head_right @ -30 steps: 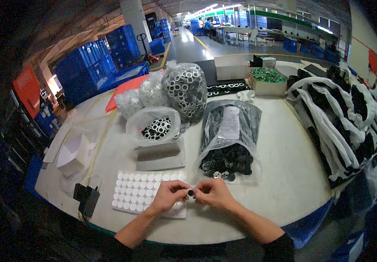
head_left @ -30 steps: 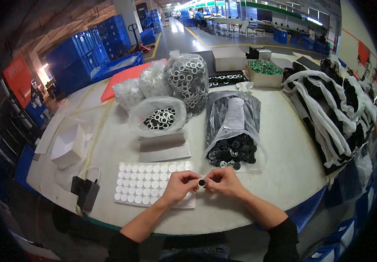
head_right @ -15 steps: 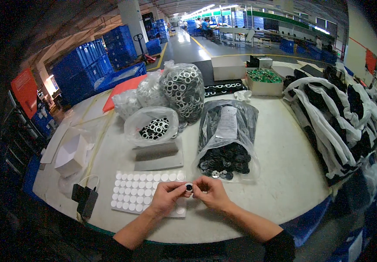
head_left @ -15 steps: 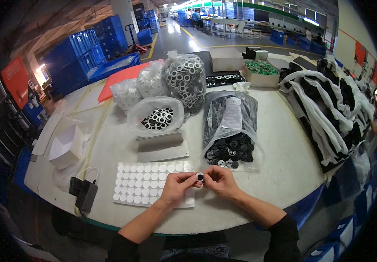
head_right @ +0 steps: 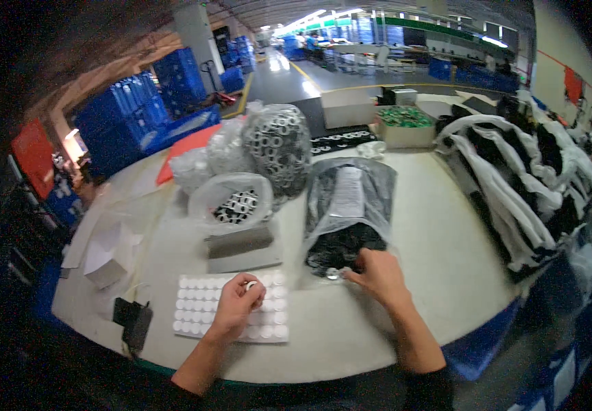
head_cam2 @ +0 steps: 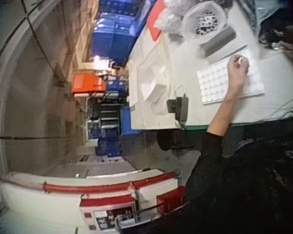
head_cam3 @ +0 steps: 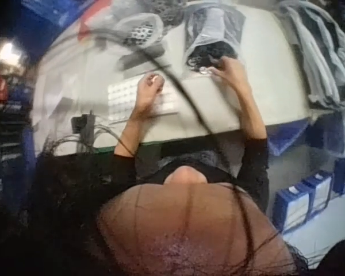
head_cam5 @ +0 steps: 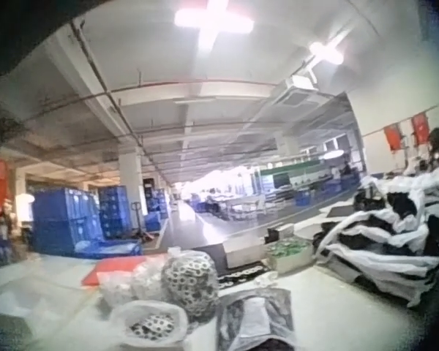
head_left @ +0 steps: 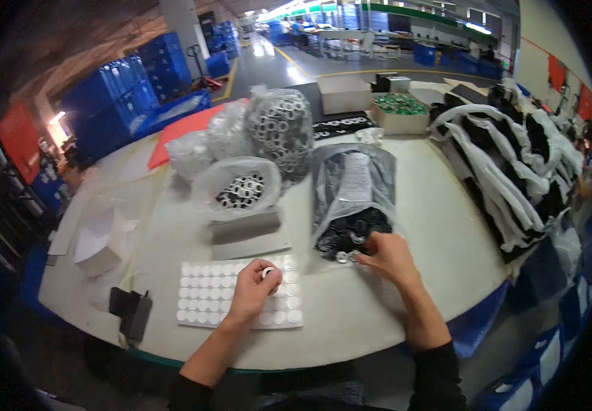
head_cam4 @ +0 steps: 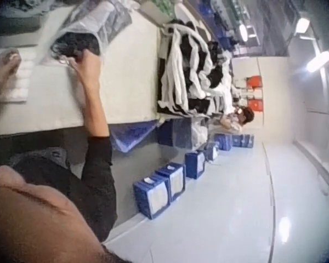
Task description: The person assembles small circular lighting components by hand, then places the finished components into a white plastic tray.
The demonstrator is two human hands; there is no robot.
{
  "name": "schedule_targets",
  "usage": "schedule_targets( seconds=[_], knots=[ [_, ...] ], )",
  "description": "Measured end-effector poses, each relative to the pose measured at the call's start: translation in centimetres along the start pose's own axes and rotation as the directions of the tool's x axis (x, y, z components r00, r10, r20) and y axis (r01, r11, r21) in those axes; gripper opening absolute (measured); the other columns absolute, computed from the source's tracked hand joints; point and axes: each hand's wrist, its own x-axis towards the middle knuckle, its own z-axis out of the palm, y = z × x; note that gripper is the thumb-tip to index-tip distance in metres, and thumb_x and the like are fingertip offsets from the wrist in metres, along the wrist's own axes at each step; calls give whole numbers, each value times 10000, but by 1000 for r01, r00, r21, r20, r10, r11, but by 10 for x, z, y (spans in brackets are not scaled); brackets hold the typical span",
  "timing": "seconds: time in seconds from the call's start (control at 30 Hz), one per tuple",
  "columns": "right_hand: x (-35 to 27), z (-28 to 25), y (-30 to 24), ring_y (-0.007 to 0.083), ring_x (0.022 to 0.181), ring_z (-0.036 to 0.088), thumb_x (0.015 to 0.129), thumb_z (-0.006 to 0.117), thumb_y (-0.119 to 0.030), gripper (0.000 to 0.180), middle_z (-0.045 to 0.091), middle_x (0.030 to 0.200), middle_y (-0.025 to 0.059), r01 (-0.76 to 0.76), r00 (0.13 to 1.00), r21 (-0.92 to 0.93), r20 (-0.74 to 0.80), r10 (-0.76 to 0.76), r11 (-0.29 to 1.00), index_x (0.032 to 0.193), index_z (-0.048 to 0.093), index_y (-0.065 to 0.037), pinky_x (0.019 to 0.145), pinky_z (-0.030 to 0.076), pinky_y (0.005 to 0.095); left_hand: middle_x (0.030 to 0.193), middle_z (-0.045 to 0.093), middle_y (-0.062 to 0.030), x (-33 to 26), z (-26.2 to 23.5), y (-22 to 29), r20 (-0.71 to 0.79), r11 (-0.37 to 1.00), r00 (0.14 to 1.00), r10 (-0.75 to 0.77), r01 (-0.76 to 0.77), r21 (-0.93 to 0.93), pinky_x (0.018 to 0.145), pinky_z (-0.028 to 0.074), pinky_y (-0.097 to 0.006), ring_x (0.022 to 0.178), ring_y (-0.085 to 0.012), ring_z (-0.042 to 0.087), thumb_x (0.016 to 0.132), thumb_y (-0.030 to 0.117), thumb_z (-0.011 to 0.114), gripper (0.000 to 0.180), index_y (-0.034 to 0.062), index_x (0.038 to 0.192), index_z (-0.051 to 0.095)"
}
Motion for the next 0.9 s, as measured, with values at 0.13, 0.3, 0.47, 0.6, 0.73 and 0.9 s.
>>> schedule_targets(
  seconds=[0.13,0.3,0.47,0.6,0.73,0.9],
  knots=[
    [-12,9,14,306,693,639,651,764,-186,232,656,738,148,-21,1000,-215,10,24,976,736,635,-13,645,504,368,715,594,-9,29,-17,19,11,985,992,125,-126,118,503,361,-185,582,-41,476,840,76,646,158,10,944,546],
    [-10,13,2,271,689,636,648,757,-83,207,644,748,152,-36,999,18,21,36,999,788,624,-10,641,507,361,681,623,-53,140,-45,70,-109,819,986,123,-39,573,501,436,-229,581,-92,579,827,193,676,238,-7,905,576],
    [-4,14,-9,112,617,592,693,751,-18,166,638,683,72,-66,997,407,-15,79,911,806,632,5,574,477,253,691,650,-107,160,-74,61,2,2,695,719,-4,1000,557,478,-293,594,-171,622,809,220,659,219,5,803,618],
    [-8,24,-8,62,680,592,753,716,-7,128,645,738,27,-136,990,681,77,114,719,863,653,15,612,480,206,707,645,-102,73,-39,51,198,468,885,421,-399,789,567,461,-272,612,-142,588,771,129,670,123,11,804,664],
    [-14,45,-22,72,731,614,766,707,-18,149,660,806,35,-143,986,778,168,16,611,902,658,18,670,497,202,708,615,-65,-3,-33,12,332,384,909,251,-408,828,598,467,-304,645,-180,565,736,116,707,108,51,820,685],
    [-21,51,-26,97,760,637,766,716,-16,153,679,834,61,-240,959,769,281,24,592,909,669,16,692,515,222,739,590,-47,-15,-21,-6,417,207,871,260,-472,857,606,480,-340,716,-209,572,732,159,718,91,87,773,680]
  ],
)
